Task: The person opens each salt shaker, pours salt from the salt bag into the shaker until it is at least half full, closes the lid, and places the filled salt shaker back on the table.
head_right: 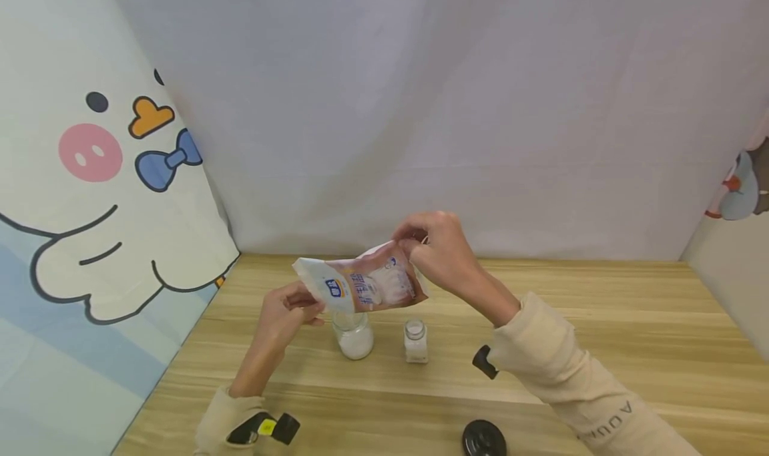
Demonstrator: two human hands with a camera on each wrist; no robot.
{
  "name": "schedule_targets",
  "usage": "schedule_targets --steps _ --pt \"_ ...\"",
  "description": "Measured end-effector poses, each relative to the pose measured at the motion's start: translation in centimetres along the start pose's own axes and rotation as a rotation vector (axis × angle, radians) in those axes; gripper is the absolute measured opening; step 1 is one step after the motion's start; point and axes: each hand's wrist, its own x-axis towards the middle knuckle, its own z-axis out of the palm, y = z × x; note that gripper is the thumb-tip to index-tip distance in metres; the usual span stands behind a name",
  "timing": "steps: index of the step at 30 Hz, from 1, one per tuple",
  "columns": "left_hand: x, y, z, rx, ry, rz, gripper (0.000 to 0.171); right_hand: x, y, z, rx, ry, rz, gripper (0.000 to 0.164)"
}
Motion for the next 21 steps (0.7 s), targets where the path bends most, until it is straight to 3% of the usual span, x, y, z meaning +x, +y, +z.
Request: schedule_targets --steps 21 --pt "-0.12 0.16 -0.12 -0.002 -0.006 0.011 0.013 0.02 -0.11 0.03 0.011 0.007 -0.008 0.017"
